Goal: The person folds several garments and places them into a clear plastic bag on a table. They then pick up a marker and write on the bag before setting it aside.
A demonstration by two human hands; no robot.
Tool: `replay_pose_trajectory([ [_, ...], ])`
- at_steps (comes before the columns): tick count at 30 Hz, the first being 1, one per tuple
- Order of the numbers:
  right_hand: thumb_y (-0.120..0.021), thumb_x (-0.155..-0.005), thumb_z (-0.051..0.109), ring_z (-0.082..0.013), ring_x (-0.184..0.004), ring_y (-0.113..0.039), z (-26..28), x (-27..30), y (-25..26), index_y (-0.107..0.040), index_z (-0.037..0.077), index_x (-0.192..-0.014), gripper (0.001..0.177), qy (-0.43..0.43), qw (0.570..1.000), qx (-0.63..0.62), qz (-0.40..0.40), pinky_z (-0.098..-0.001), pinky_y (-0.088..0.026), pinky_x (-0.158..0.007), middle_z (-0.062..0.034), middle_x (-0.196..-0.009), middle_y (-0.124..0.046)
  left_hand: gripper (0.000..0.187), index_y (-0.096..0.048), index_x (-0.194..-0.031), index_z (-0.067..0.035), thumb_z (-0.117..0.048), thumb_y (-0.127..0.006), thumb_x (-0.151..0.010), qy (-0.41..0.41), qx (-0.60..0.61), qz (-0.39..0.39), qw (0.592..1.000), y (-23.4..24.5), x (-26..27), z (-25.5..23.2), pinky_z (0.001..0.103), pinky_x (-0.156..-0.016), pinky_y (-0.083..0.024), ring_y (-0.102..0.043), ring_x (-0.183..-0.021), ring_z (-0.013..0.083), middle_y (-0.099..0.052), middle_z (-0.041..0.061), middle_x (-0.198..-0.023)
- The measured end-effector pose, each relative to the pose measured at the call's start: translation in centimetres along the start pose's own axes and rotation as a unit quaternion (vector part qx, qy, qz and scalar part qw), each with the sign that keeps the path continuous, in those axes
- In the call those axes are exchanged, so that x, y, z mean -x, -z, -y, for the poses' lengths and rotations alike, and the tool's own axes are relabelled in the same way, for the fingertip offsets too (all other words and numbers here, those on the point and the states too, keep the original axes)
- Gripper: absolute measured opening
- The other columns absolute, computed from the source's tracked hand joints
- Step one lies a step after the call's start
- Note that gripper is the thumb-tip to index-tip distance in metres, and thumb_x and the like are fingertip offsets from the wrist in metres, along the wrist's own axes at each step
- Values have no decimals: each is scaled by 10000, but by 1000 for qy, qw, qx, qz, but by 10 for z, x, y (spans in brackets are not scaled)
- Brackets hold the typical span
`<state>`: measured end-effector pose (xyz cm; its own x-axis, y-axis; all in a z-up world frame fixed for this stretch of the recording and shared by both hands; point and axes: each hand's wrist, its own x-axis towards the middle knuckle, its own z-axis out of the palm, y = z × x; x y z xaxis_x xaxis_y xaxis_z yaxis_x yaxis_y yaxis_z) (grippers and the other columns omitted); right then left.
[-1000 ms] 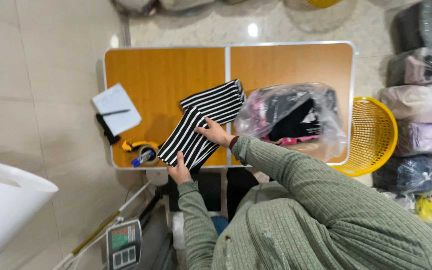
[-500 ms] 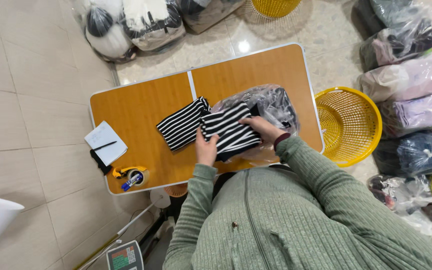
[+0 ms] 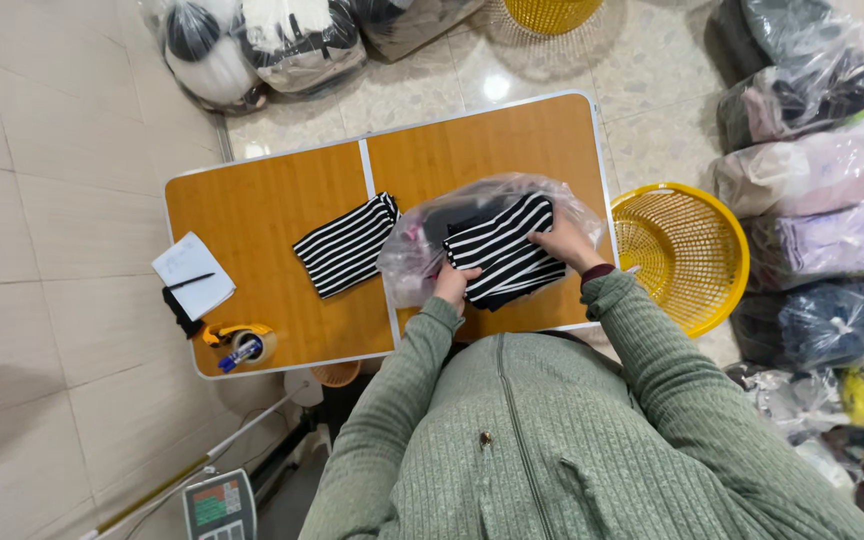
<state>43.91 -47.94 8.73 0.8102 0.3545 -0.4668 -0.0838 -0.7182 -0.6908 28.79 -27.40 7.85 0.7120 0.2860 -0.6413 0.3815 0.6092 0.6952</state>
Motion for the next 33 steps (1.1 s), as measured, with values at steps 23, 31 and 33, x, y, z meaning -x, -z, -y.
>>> replay_pose_trajectory([
  [23,-686,-950,432,-477,-1096,-643,-16,-16,-14,-478,-44,-1392,682,28,990,140,-20,-516,-494,-964,-310,-1182,-673,799,-435,-1457,-28,-54,-696,-703,40,-254,-160,953,-24,-39,-38,406,-1094,-438,-579,-1271,383,-610,236,-1371],
  [31,-654,-859,152,-354,-985,-742,-18,7,-15,-765,52,-1062,252,74,888,446,82,-461,-592,-825,-191,-1078,-750,746,-377,-1510,-44,-317,-688,-890,105,-489,-166,850,-17,-43,-25,473,-1113,-422,-548,-1307,438,-570,286,-1405],
  [33,-663,-849,164,-326,-946,-758,-21,15,-14,-789,85,-956,183,86,875,463,114,-443,-602,-798,-171,-1023,-762,700,-450,-1472,-47,-353,-689,-889,96,-521,-164,832,-13,-46,-22,473,-1093,-456,-596,-1273,413,-619,243,-1381],
])
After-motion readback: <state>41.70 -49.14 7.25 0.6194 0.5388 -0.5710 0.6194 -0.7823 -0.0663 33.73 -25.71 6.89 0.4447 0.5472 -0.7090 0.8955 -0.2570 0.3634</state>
